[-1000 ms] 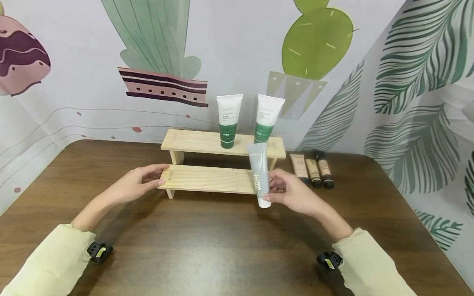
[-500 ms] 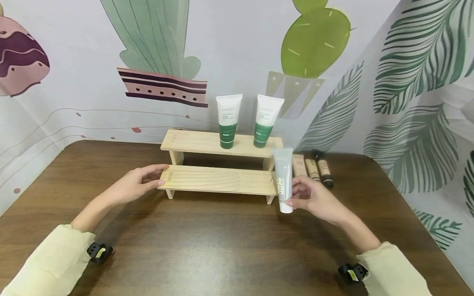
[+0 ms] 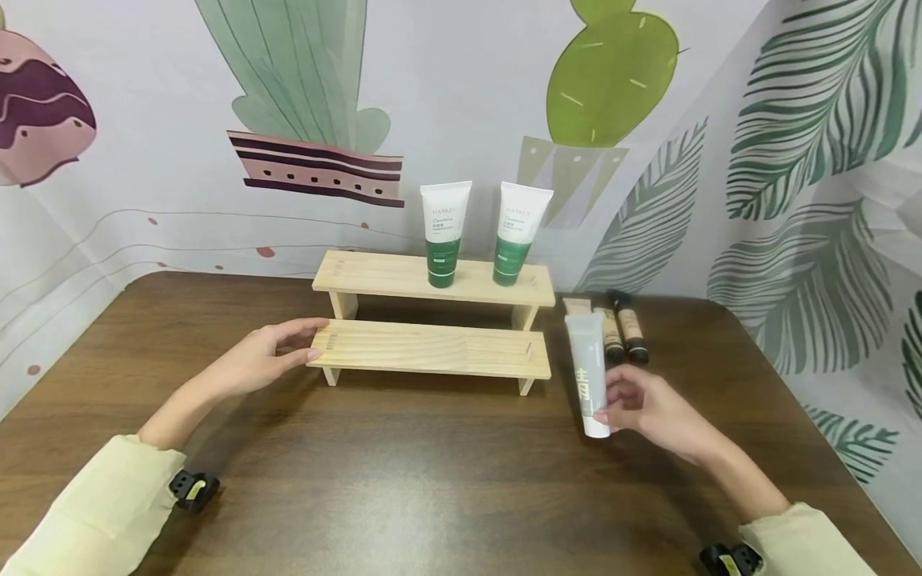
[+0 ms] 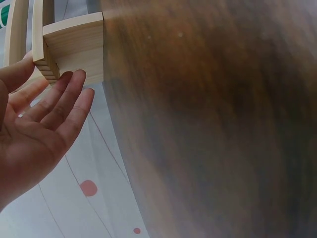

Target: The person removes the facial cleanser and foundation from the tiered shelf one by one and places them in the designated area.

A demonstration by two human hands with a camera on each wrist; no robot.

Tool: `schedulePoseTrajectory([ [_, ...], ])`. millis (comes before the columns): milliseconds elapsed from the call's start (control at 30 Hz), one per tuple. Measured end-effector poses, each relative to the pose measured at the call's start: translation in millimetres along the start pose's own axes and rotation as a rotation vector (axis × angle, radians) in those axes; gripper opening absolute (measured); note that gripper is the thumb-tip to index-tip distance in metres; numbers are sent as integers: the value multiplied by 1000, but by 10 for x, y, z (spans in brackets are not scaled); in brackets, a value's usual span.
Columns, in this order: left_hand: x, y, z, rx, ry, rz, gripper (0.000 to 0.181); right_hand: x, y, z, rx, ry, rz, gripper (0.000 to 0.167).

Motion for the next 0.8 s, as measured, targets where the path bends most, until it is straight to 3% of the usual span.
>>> schedulePoseTrajectory([
  [433, -13, -40, -3, -11, 4, -15, 43, -78, -270, -178, 57, 72, 23, 29],
  [800, -12, -42, -7, -17, 5, -25, 43, -46, -316, -213, 111, 167, 75, 31],
])
Point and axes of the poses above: each hand's wrist, its own z-axis towards the middle knuckle, its own x-axis out of the palm, y = z × x, the point moved 4 cm from there along z, towards the middle knuckle, and after that the axes turned 11 degrees about x, right-handed, at the moved point
